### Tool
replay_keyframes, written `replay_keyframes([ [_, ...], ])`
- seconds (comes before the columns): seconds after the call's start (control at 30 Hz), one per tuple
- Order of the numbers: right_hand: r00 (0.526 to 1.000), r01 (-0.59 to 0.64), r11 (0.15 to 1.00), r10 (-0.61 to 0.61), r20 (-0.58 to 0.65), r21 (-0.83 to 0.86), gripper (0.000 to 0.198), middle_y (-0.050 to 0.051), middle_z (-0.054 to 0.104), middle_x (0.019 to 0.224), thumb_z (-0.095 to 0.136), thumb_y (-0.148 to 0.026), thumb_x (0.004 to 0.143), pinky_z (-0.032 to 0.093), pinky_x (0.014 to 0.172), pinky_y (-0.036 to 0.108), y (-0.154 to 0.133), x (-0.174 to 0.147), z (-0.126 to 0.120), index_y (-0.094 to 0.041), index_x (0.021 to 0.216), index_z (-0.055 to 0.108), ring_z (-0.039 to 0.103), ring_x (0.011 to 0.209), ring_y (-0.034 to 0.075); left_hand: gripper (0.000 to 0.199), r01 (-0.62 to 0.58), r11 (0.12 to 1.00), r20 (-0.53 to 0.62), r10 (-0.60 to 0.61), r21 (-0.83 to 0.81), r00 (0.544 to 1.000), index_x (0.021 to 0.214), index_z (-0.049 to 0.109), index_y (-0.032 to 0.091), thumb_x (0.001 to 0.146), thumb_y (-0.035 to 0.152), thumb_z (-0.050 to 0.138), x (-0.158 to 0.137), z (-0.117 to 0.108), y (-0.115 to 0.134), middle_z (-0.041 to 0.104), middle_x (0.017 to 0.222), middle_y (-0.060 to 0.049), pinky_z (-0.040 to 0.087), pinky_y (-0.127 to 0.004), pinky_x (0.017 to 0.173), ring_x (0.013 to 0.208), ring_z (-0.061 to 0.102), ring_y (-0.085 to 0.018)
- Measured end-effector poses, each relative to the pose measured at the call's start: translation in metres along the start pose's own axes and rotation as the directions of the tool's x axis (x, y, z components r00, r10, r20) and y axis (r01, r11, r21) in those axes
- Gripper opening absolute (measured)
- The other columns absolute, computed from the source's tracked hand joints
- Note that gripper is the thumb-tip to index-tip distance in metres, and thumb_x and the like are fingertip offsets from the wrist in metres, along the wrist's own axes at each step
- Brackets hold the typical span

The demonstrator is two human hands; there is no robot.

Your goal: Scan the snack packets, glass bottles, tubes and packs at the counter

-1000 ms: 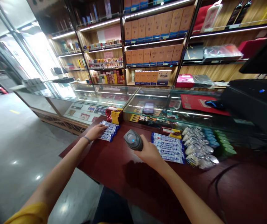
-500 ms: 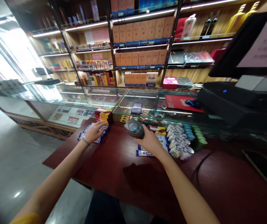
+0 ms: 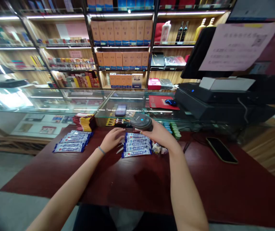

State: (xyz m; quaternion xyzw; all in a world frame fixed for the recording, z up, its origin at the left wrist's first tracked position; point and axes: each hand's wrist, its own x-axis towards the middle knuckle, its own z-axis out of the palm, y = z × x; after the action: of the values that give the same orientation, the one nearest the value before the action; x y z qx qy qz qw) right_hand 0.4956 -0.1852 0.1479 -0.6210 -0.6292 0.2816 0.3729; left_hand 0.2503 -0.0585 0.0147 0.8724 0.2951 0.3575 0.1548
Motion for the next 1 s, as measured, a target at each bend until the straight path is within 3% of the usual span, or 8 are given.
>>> replay_keyframes([
  [0.17,0.997,-0.076,0.997,0.076,-0.028,-0.030,0.043,-0.005,0.059,0.058,0.070,-0.035,0.077,0.036,0.042,0.024,0.004,-0.014,-0.029,-0.021,0.117,0.061,0.046,0.042,0.012,0.038,-0.023,0.999,0.052,0.026,-0.045,0.998,0.131,0.062,0.025,0.095,0.037,0.056,0.011,0.030,0.016,0.063,0.127,-0.009,0.047,-0.040,0.107,0.119,0.060,-0.023],
  [0.33,0.992,-0.121,0.992,0.121,-0.020,-0.034,0.033,-0.005,0.055,0.053,0.069,-0.034,0.078,0.036,0.044,0.025,0.009,-0.025,-0.048,-0.020,0.107,0.061,0.045,0.042,0.012,0.038,-0.051,0.996,0.111,0.059,-0.069,0.992,0.131,0.062,0.025,0.095,0.037,0.057,0.011,0.047,0.019,0.063,0.128,-0.010,0.048,-0.041,0.107,0.119,0.059,-0.025],
  [0.5,0.993,-0.121,0.991,0.121,-0.002,-0.065,0.032,-0.006,0.053,0.049,0.068,-0.034,0.081,0.037,0.045,0.026,0.009,-0.029,-0.053,-0.020,0.108,0.060,0.045,0.041,0.013,0.037,-0.100,0.994,0.152,0.106,-0.047,0.983,0.127,0.064,0.024,0.094,0.039,0.059,0.006,0.051,0.026,0.064,0.123,-0.011,0.049,-0.042,0.103,0.116,0.060,-0.025],
  [0.67,0.990,-0.116,0.988,0.124,0.071,-0.103,0.035,-0.007,0.052,0.050,0.068,-0.032,0.079,0.035,0.043,0.024,0.012,-0.031,-0.056,-0.020,0.111,0.060,0.044,0.041,0.012,0.036,-0.171,0.985,0.328,0.153,0.028,0.932,0.110,0.071,0.023,0.085,0.049,0.070,-0.004,0.056,0.043,0.067,0.105,-0.011,0.050,-0.040,0.093,0.103,0.062,-0.027],
  [0.8,0.986,-0.111,0.987,0.124,0.113,-0.117,0.039,-0.007,0.054,0.053,0.069,-0.031,0.078,0.036,0.042,0.023,0.018,-0.031,-0.059,-0.020,0.115,0.059,0.045,0.041,0.011,0.035,-0.188,0.978,0.415,0.133,0.093,0.900,0.106,0.071,0.023,0.080,0.046,0.075,-0.011,0.060,0.049,0.067,0.106,-0.011,0.050,-0.039,0.088,0.099,0.061,-0.027],
  [0.9,0.985,-0.114,0.987,0.127,0.115,-0.113,0.040,-0.005,0.058,0.059,0.070,-0.034,0.078,0.037,0.042,0.024,0.022,-0.031,-0.059,-0.021,0.115,0.060,0.047,0.042,0.011,0.019,-0.189,0.977,0.432,0.130,0.097,0.892,0.103,0.073,0.023,0.088,0.034,0.067,-0.014,0.063,0.051,0.066,0.103,-0.010,0.050,-0.035,0.088,0.097,0.062,-0.024],
  [1.0,0.988,-0.109,0.986,0.122,0.099,-0.125,0.038,-0.005,0.058,0.057,0.071,-0.036,0.079,0.036,0.041,0.024,0.021,-0.030,-0.059,-0.022,0.113,0.062,0.047,0.042,0.012,0.020,-0.155,0.986,0.417,0.115,0.064,0.902,0.096,0.073,0.023,0.094,0.031,0.055,-0.015,0.066,0.054,0.067,0.096,-0.010,0.051,-0.033,0.087,0.093,0.063,-0.022],
])
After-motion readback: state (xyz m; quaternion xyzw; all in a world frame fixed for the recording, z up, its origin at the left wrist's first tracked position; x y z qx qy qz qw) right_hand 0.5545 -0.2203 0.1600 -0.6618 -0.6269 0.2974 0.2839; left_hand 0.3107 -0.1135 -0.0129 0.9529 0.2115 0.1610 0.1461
